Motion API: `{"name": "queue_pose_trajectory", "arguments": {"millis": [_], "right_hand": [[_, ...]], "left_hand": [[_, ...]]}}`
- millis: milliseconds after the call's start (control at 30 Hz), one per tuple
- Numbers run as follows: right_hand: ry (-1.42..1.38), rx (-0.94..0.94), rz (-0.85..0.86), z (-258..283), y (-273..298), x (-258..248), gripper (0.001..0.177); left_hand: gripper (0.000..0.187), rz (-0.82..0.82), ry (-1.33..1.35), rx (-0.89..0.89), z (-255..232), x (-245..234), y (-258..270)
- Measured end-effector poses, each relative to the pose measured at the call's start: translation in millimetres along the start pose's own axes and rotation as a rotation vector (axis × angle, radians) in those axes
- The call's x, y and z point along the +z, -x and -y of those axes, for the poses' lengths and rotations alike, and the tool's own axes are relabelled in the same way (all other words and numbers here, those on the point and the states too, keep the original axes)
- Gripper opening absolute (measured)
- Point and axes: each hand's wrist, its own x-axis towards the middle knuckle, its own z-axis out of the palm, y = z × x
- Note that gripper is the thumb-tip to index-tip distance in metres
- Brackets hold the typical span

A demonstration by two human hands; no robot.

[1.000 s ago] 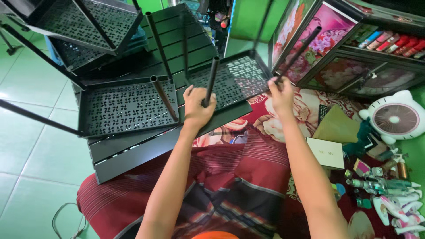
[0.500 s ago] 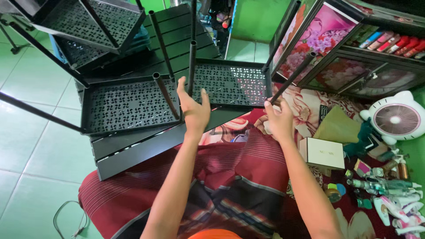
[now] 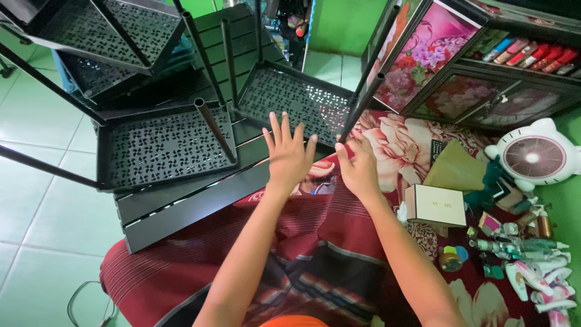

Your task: The person assembles a black plastic shelving unit by inserting vertical poles into corner holes of perforated trays and connecting horizontal crossbars. The person handles trays and poles one at a time, stacking completed sections on a nearby table.

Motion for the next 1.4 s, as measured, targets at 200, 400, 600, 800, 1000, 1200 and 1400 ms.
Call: {"name": "queue_pose_trajectory", "arguments": {"millis": [200, 400, 600, 800, 1000, 1200, 1400], "right_hand": [[-0.352, 0.138, 0.049, 11.8, -33.0, 6.2, 0.024], [-0.424, 0.15, 0.11, 28.9, -46.4, 30.4, 0.023], [-0.515, 0.144, 0.108, 33.9, -47.5, 35.5, 0.028], [-0.484, 0.046, 0.092, 33.8, -48.1, 36.6, 0.025], [-0.423, 0.102, -0.14, 7.0, -58.7, 41.9, 0.011], [-0.398, 0.327, -0.237, -68.6, -101.4, 46.5, 0.025], [-0.569, 0.416, -0.151, -114.0, -101.3, 71.2, 0.025]], "left_hand": [[0.031, -0.069, -0.088, -0.061, 22.1, 15.7, -16.7], [0.04, -0.035, 0.185, 0.053, 24.7, -0.4, -21.6], [0.041, 0.121, 0.337, 0.075, 18.4, -24.7, -1.8], [0.029, 0.108, 0.424, 0.091, 25.7, -23.4, -2.4], [0.028, 0.062, 0.383, 0.067, 24.0, -20.8, -1.0], [0.025, 0.027, 0.341, 0.057, 19.3, -23.7, -2.3], [0.024, -0.002, 0.348, 0.061, 18.8, -24.4, -1.6]]}}
